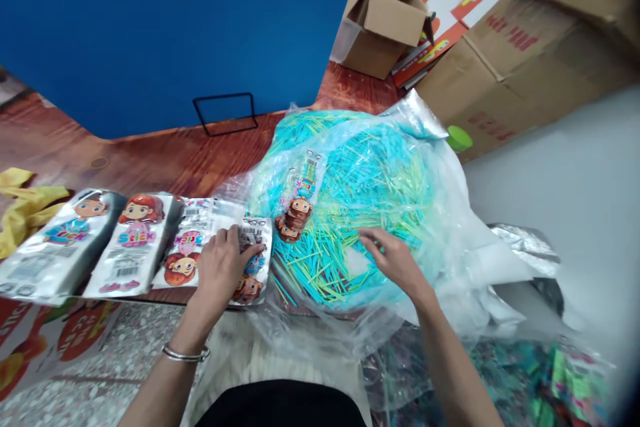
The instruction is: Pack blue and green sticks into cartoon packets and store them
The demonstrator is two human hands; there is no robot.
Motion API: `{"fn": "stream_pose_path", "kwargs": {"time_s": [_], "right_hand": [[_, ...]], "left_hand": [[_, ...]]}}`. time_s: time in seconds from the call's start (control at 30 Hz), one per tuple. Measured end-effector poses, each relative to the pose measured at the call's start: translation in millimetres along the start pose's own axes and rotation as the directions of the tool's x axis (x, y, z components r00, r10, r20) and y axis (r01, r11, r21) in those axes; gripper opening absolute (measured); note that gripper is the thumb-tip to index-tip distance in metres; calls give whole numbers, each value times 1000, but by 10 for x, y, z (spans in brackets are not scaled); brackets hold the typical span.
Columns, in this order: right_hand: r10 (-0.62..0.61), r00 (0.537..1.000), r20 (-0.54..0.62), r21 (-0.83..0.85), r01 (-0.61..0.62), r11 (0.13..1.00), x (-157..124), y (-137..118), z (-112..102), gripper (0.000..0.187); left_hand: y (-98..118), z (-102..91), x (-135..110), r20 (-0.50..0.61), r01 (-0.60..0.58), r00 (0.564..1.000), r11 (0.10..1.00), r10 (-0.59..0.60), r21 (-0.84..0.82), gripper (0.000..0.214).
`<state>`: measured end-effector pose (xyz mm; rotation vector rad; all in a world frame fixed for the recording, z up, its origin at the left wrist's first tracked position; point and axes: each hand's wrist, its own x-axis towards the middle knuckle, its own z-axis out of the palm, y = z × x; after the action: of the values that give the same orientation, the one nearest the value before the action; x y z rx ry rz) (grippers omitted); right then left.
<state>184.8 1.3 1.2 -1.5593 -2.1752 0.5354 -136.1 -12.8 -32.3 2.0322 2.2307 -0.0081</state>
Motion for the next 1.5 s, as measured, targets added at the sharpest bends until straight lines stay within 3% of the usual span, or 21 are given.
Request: {"fn": "stream_pose_path", "kwargs": {"time_s": [0.07,0.17,0.3,0.47,0.63,0.77,0.93,1.0,1.13,1.17,1.23,1.33,1.5], "right_hand": [[2,997,74,-33,0,999,-230,165,43,22],[58,995,82,-53,-53,997,-409,229,245,23],[141,990,25,-169,-134,976,-397,12,622,27],[286,952,-108,-397,-305,866,-266,-295,913,23],[368,924,-107,-495,-370,786,-212,-444,957,17],[376,919,-116,-566,-372,736,-200,-502,961,15],[380,922,-69,-572,-349,742,-169,-476,943,15],[396,917,-52,-558,-355,750,-152,-459,949,16],[418,908,-29,-546,-365,754,-123,-447,984,15],[414,910,-25,-549,-359,755,-121,-445,983,16],[402,916,-13,-559,-340,756,-131,-436,955,23],[379,925,35,-562,-295,773,-168,-413,860,28],[352,925,143,-562,-217,798,-263,-318,698,25]], "left_hand": [[14,0,2,-5,-8,1000,1000,8,8,61],[7,10,36,4,-18,1000,1000,18,-19,61],[-24,24,92,57,28,998,995,-23,-93,56],[-61,38,128,88,89,993,981,-74,-174,50],[-86,59,129,98,178,983,935,-155,-308,44],[-73,27,105,35,182,983,903,-183,-390,50],[-71,-7,103,-28,182,975,862,-222,-472,48],[-98,26,122,-37,177,971,810,-237,-559,44],[-177,111,150,0,150,971,607,-239,-780,37],[-195,118,146,9,155,971,604,-237,-782,36],[-222,106,125,-4,172,970,701,-243,-692,35],[-240,63,80,-133,139,965,870,-227,-473,35],[-258,41,57,-350,-28,927,903,-138,-429,32]]}}
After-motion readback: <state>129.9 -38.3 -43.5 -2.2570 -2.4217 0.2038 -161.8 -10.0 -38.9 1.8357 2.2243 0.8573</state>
